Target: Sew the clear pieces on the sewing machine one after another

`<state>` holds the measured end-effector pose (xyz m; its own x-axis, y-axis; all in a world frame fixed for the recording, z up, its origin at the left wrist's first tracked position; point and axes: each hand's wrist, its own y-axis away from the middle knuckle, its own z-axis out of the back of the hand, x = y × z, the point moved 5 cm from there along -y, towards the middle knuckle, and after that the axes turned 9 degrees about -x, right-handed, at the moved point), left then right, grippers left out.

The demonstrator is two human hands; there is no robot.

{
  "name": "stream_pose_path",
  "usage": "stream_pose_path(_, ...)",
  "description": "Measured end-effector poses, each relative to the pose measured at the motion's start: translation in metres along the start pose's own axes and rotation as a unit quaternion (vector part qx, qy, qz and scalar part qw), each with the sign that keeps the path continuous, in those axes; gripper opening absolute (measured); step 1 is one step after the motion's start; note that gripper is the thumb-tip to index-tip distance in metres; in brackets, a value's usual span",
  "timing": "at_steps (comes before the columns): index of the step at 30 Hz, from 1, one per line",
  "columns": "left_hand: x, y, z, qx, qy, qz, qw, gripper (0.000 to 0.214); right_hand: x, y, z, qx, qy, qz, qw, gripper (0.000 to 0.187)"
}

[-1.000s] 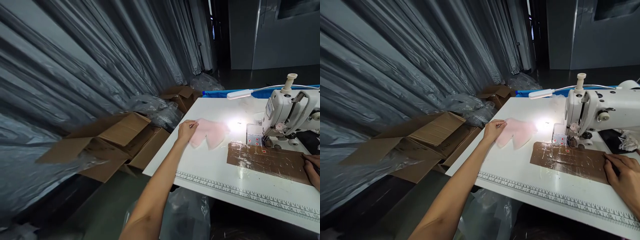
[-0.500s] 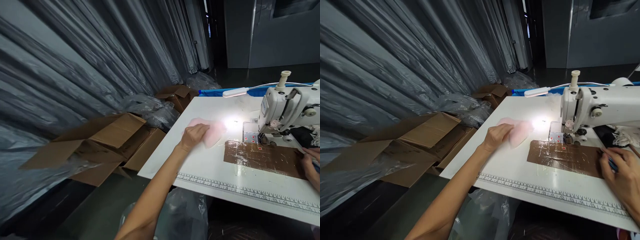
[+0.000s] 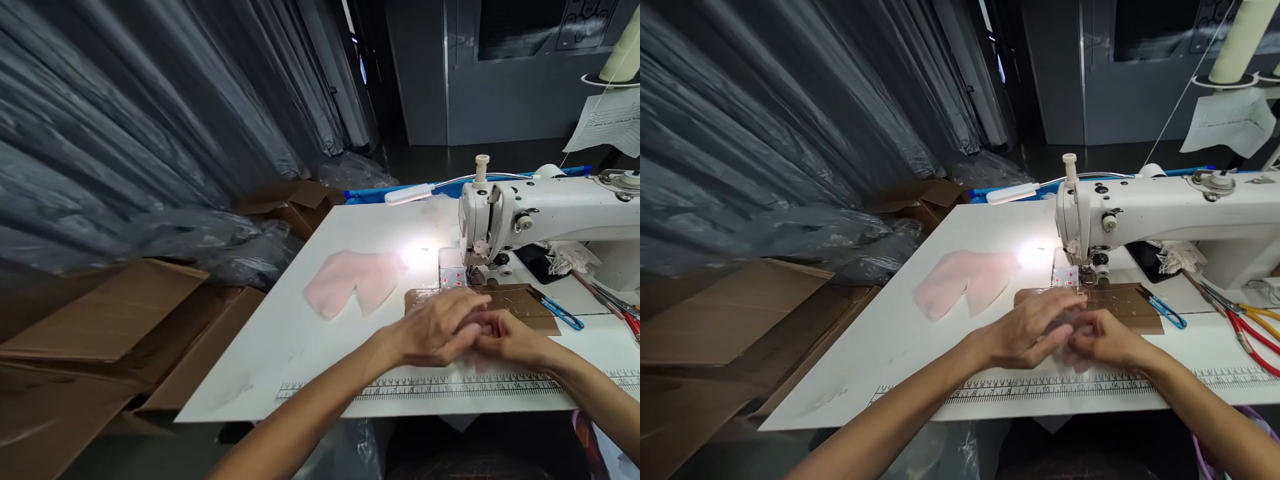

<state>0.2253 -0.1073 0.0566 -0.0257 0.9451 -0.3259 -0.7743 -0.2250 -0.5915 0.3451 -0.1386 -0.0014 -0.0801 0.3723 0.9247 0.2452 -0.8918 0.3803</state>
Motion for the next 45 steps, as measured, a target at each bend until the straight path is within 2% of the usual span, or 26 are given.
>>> stream_pose_path(2,0.011,-0.002,-0.002,0.055,0.023,0.041,0.997,0.047,-0.002,0.005,-0.005,0.050,0.014,-0.019,0.998,0.038)
stream_pose_path(5,0.018,0.003,-0.006,0.118,0.068,0.056,0.989,0.049,-0.002,0.013,0.000,0.115,0.057,-0.027,0.991,0.031)
stream_pose_path(8,0.028,0.010,-0.001,0.085,0.084,0.085,0.989,0.042,0.001,0.015,0.022,0.141,0.078,-0.039,0.986,0.040)
stream_pose_path(10,0.038,0.016,0.005,0.043,0.081,0.118,0.989,0.036,0.006,0.008,0.043,0.097,0.081,-0.034,0.991,0.040)
stream_pose_path(12,0.050,0.023,0.009,0.006,0.072,0.156,0.985,0.034,0.012,-0.004,0.064,-0.005,0.085,-0.032,0.996,0.032)
stream_pose_path(14,0.062,0.030,0.010,-0.026,0.027,0.176,0.984,0.035,0.018,-0.014,0.081,-0.124,0.122,-0.024,0.985,0.017)
stream_pose_path(16,0.068,0.033,0.011,-0.062,-0.068,0.156,0.983,0.035,0.024,-0.021,0.088,-0.201,0.182,-0.002,0.963,0.012)
stream_pose_path(19,0.064,0.033,0.011,-0.103,-0.194,0.093,0.971,0.034,0.033,-0.023,0.088,-0.244,0.256,0.034,0.935,0.016)
stream_pose_path(21,0.057,0.031,0.009,-0.111,-0.205,0.056,0.971,0.027,0.036,-0.018,0.088,-0.262,0.293,0.041,0.919,0.021)
stream_pose_path(24,0.043,0.027,0.001,-0.064,-0.154,0.012,0.986,0.024,0.039,-0.005,0.090,-0.262,0.317,0.058,0.910,0.023)
stream_pose_path(26,0.038,0.025,-0.006,-0.010,-0.113,0.016,0.993,0.026,0.038,0.002,0.088,-0.244,0.290,0.063,0.923,0.022)
stream_pose_path(28,0.038,0.025,-0.006,0.018,-0.065,0.060,0.996,0.029,0.034,0.003,0.080,-0.220,0.233,0.052,0.946,0.019)
stream_pose_path(30,0.045,0.026,0.000,0.013,0.016,0.151,0.988,0.035,0.031,-0.002,0.064,-0.191,0.162,0.045,0.967,0.017)
stream_pose_path(31,0.050,0.028,0.004,0.007,0.076,0.209,0.975,0.040,0.030,-0.007,0.054,-0.179,0.127,0.047,0.974,0.017)
stream_pose_path(33,0.059,0.034,0.009,-0.002,0.216,0.321,0.922,0.057,0.031,-0.018,0.033,-0.151,0.062,0.054,0.985,0.020)
stream_pose_path(35,0.064,0.040,0.009,-0.001,0.311,0.404,0.860,0.072,0.033,-0.027,0.015,-0.098,0.009,0.066,0.993,0.026)
stream_pose_path(37,0.067,0.045,0.009,-0.007,0.312,0.463,0.830,0.079,0.035,-0.032,0.009,-0.059,0.006,0.092,0.994,0.032)
stream_pose_path(38,0.068,0.047,0.008,-0.014,0.292,0.487,0.823,0.078,0.035,-0.032,0.012,-0.063,0.034,0.110,0.991,0.034)
stream_pose_path(40,0.068,0.048,0.005,-0.034,0.259,0.526,0.810,0.071,0.034,-0.028,0.028,-0.125,0.155,0.161,0.967,0.033)
stream_pose_path(42,0.066,0.047,0.002,-0.051,0.248,0.550,0.795,0.060,0.034,-0.019,0.042,-0.179,0.315,0.230,0.903,0.032)
stream_pose_path(45,0.063,0.044,-0.001,-0.068,0.219,0.574,0.786,0.054,0.029,-0.011,0.042,-0.142,0.476,0.330,0.803,0.036)
